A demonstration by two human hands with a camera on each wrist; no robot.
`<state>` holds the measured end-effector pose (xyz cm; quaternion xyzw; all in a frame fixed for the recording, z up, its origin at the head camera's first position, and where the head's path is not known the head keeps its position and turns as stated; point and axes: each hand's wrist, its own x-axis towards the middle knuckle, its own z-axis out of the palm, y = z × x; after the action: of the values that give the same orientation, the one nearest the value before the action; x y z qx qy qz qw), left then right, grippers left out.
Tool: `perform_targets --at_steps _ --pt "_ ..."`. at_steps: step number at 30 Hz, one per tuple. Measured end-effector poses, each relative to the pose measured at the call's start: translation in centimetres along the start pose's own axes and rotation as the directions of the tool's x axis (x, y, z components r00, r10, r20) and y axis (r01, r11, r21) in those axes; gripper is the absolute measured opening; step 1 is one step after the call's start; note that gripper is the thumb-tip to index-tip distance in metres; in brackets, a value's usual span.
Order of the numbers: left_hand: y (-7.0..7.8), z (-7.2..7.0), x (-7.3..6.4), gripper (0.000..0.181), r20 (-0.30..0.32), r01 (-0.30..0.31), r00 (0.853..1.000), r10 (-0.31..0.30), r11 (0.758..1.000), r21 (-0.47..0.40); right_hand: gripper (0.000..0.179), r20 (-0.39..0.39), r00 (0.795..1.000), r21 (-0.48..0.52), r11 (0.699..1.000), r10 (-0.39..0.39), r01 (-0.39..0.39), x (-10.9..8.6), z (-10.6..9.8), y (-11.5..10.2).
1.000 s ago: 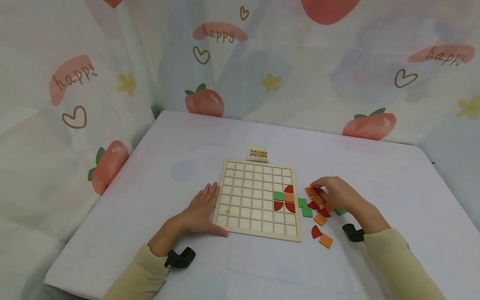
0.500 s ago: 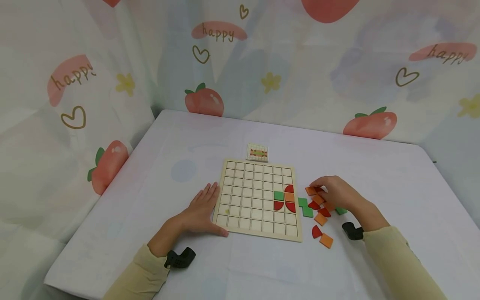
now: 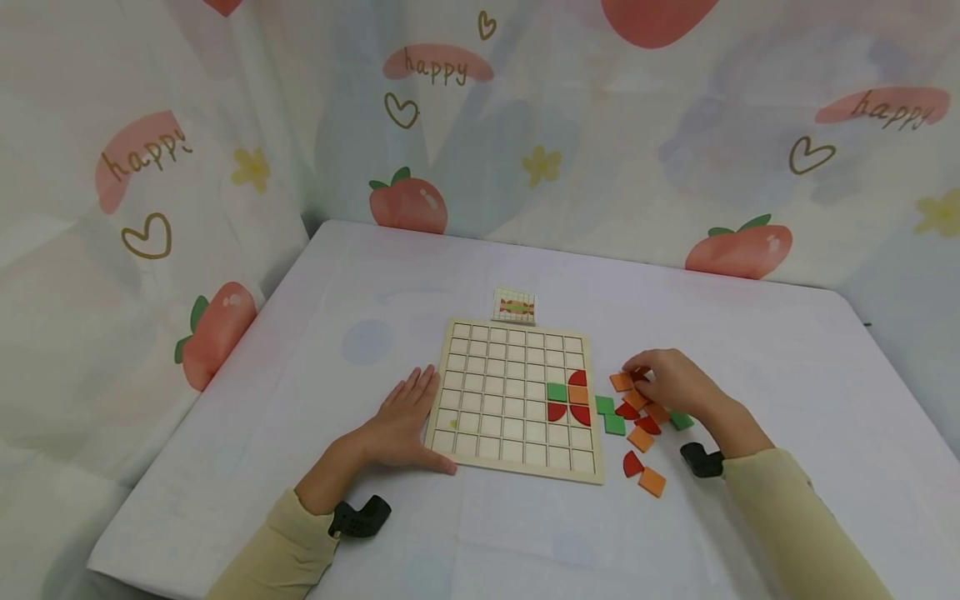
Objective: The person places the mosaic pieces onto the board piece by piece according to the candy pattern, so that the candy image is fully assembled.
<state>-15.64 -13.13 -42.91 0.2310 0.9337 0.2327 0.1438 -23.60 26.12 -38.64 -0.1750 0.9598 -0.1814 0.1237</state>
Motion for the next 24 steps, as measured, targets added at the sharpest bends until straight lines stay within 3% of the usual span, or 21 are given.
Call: perform_targets --at_steps 10,24 --pt "-0.21 0.14 0.03 0.127 -0.002 -0.002 1.000 0.002 1.000 -0.004 0.023 0.006 0.997 0.049 0.996 0.080 -0.080 0.69 -0.22 -0.23" --pt "-0.15 0.04 0.01 0.127 0.003 -0.003 1.000 0.003 1.000 0.005 0.026 0.016 0.999 0.055 0.997 0.045 -0.046 0.53 -0.09 0.71"
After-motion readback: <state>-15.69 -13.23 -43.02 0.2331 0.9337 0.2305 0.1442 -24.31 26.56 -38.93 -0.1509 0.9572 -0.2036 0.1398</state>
